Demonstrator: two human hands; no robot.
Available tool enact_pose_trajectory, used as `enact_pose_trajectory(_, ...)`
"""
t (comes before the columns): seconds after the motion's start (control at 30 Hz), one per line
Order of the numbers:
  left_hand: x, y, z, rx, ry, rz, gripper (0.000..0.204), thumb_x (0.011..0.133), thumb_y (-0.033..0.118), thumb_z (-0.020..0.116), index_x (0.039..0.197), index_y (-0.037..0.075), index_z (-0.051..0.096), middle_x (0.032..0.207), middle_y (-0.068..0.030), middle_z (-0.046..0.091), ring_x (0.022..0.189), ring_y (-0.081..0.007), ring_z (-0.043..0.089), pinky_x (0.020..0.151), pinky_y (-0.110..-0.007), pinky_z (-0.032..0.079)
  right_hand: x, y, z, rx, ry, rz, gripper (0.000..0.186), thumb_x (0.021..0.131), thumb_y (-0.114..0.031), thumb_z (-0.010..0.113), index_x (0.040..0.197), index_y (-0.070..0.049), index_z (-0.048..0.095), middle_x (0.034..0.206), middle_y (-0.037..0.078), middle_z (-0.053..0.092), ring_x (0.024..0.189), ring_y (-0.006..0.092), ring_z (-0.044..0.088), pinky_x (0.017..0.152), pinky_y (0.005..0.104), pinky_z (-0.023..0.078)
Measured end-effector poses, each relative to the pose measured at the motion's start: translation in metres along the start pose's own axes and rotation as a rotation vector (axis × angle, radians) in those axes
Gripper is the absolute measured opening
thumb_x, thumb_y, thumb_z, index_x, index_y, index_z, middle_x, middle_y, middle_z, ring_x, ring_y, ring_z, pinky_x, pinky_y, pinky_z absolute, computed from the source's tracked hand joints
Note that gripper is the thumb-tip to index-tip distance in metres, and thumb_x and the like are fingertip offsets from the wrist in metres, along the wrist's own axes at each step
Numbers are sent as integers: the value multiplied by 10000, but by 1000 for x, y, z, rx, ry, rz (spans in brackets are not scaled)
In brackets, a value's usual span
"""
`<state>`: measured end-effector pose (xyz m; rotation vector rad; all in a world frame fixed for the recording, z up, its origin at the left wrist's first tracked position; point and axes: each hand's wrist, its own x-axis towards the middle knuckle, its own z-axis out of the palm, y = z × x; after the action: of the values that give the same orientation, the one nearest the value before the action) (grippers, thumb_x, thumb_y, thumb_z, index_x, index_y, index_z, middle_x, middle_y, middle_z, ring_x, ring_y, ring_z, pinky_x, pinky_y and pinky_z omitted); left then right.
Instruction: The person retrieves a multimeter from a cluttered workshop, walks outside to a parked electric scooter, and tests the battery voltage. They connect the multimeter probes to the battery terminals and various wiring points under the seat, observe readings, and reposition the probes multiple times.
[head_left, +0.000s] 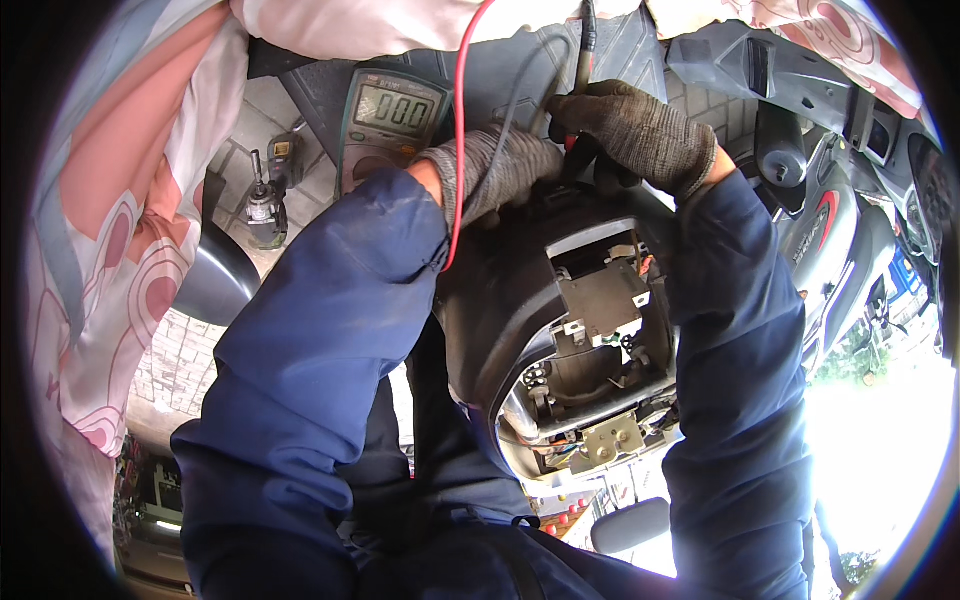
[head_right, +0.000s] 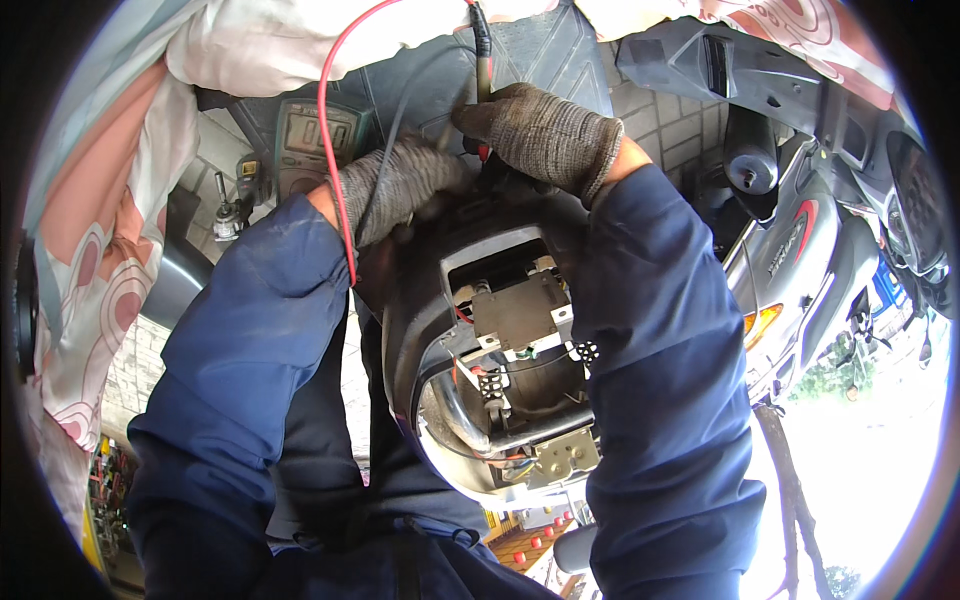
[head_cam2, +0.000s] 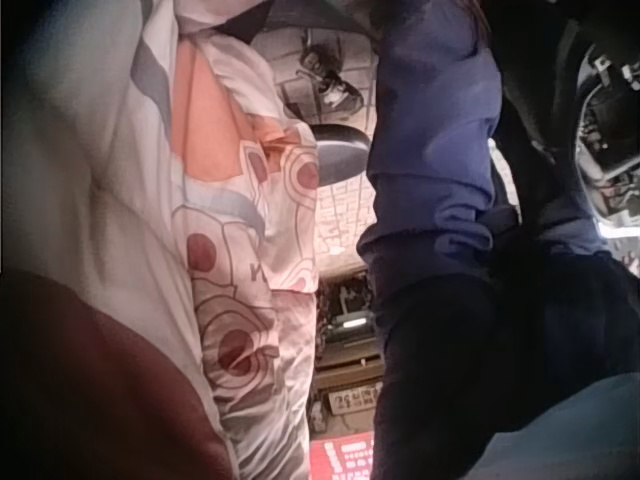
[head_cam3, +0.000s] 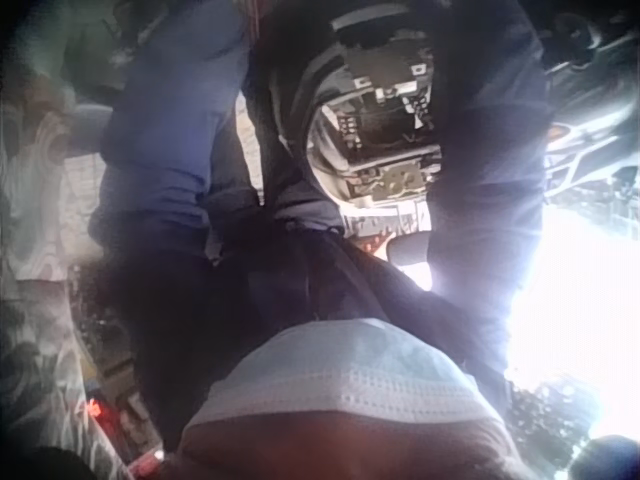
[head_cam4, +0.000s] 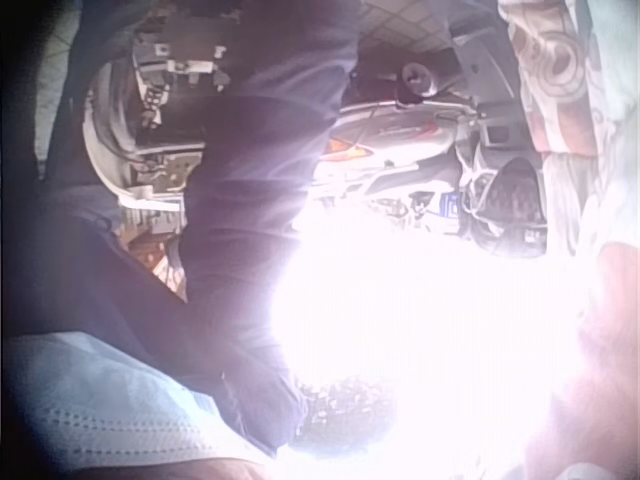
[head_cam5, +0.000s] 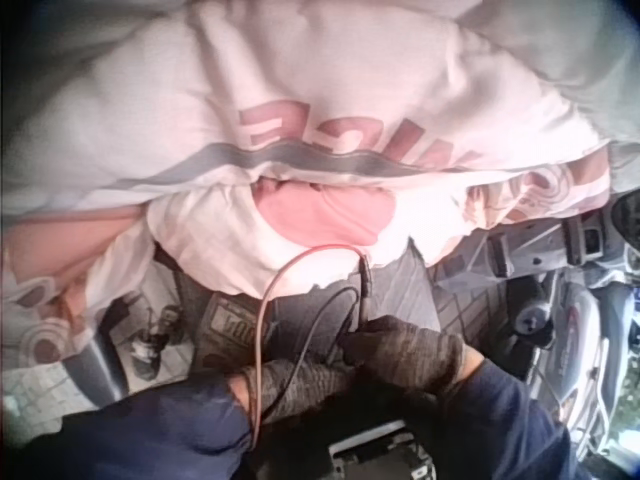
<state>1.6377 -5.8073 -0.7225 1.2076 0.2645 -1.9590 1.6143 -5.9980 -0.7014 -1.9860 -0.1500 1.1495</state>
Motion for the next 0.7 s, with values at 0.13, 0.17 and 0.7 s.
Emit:
enact_pose_trajectory(0.13,4,2,2,40,-50,-44,445,817,395,600,1106,58,624,824,-98,586,704,-216,540,560,-369,468,0,-14,-8,310,-130,452,307,924,-163,467,1159,-19,602,981,106,619,560,138,627,440,258,478)
enact_pose_trajectory(0.17,4,3,2,45,-53,-58,447,815,397,600,1108,59,623,831,-100,590,711,-216,542,566,-371,470,2,-19,-9,399,-112,565,311,925,-187,472,1153,-23,605,940,98,626,539,134,618,425,251,463)
enact_pose_trajectory(0.7,9,2,3,-31,-18,-98,404,763,421,657,1011,103,639,774,-59,546,680,-170,497,537,-325,417,6,-31,-8,508,-60,676,342,908,-298,495,1071,-28,625,732,63,644,434,115,556,352,219,376)
